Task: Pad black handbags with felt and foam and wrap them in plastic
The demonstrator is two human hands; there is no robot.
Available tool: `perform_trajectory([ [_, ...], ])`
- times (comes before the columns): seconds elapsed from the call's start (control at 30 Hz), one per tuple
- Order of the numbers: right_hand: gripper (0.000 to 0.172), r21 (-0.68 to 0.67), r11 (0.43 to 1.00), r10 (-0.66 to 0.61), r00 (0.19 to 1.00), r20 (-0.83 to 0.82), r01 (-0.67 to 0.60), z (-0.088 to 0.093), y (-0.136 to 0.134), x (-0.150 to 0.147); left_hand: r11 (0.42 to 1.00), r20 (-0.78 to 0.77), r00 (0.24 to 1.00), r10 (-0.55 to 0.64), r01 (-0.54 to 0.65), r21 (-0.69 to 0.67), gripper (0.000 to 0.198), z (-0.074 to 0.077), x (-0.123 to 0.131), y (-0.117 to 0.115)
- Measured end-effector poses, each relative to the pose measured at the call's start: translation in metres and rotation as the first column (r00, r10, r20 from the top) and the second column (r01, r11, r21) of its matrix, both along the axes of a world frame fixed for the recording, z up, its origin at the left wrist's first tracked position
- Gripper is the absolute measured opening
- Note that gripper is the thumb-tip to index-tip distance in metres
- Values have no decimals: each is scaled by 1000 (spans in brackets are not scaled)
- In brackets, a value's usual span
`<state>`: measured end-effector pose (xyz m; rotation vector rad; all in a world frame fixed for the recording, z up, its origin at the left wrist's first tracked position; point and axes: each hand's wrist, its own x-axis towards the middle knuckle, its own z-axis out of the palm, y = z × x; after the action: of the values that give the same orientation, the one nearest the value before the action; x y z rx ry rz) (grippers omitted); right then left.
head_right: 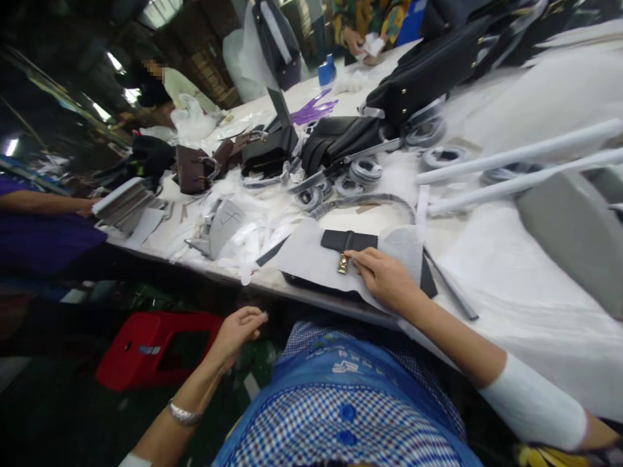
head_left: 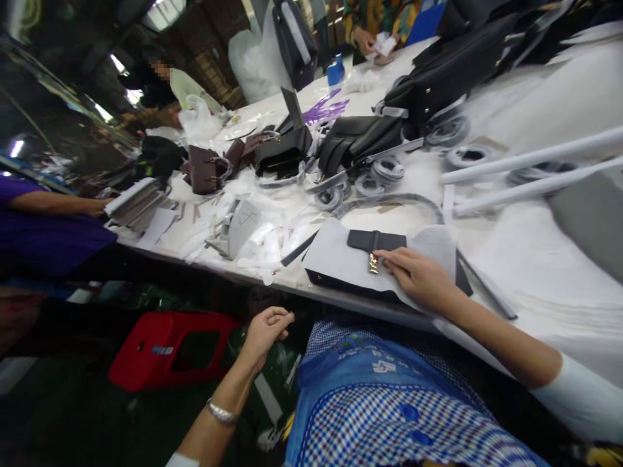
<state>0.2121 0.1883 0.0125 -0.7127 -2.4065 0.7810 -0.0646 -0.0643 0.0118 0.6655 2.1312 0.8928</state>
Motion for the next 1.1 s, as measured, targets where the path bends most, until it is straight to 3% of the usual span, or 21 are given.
perform_trajectory([
  [0.17,36,34,999,-1,1000,24,1,3,-1,0,994,-255,961,-103,93,-51,35,-16,-18,-21],
  [0.3,36,30,1000,1,1000,26,-1,4,-1,-1,977,-386,904,-185,125,-175,11,-6,-26,-23],
  [0.37,36,19,1000,-9,1000,28,9,4,-2,-1,971,-450,870,-201,116,-208,31,4,-27,-17],
  [0.4,36,13,1000,-13,1000,24,13,4,-2,-1,970,-477,853,-211,123,-209,31,9,-28,-13],
  [0.47,36,4,1000,-10,1000,12,10,4,-3,-1,964,-489,833,-259,191,-187,14,17,-30,-4],
  [0.6,36,-2,1000,-11,1000,0,11,5,-3,-2,917,-388,831,-399,367,-158,26,20,-40,13],
  [0.7,36,-7,1000,-15,1000,-3,15,5,-3,-1,924,-360,851,-382,351,-150,13,17,-43,16],
  [0.83,35,-24,1000,-11,1000,-15,10,2,-3,0,958,-317,905,-285,272,-86,36,16,-40,10],
  [0.93,35,-15,1000,-14,1000,-7,14,-1,0,1,964,-249,933,-259,267,-3,38,23,-35,7],
  [1.03,35,-8,1000,-10,1000,-11,10,0,-1,1,946,-274,927,-256,299,127,30,40,-17,14],
  [1.1,35,-11,1000,-4,1000,-24,4,3,-3,0,886,-405,873,-271,391,249,20,57,4,28],
])
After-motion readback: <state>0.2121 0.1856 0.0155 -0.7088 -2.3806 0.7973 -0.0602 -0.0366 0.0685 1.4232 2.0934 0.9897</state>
